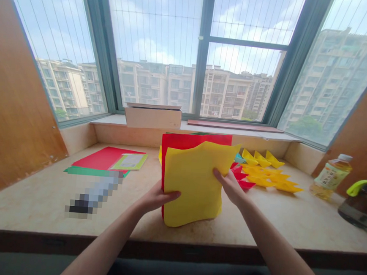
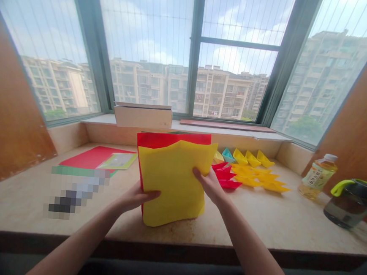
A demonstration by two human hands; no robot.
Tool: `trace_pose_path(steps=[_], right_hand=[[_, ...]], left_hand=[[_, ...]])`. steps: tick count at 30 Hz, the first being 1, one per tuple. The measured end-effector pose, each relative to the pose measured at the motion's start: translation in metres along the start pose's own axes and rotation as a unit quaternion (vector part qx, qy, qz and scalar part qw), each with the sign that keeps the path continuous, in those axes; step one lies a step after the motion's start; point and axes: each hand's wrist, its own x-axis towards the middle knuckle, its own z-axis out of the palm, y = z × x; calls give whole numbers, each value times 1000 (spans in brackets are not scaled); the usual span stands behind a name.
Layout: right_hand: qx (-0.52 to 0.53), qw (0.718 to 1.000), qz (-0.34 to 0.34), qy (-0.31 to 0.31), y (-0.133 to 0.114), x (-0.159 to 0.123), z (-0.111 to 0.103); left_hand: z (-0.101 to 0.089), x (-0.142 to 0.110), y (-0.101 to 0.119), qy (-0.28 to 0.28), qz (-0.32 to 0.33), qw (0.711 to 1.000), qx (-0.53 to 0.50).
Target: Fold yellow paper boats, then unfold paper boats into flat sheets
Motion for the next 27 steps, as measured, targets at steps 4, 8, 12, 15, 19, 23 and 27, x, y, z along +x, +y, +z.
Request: trace_pose_path(steps=[4,8,12,15,19,23,27], right_hand=[[-7,998,-20,56,9,5,-4],[-28,998,-12,53,10,6,-15],[33,999,-7,41,5,3,-17],[79,997,12,4,-2,1,-16],[67,997,-10,46,-15,2,-16],[21,998,-15,63,-28,5,-15],[-93,994,-15,47,-36,12,-8]], left_hand=[[4,1,-3,31,-13,998,59],[3,0,4,14,6,993,115],[8,-1,22,-25,64,989,128],[16,-3,33,-34,93,982,159],[27,-6,39,-46,69,994,72],[34,4,49,66,69,982,-161],[44,21,55,208,62,946,-241]])
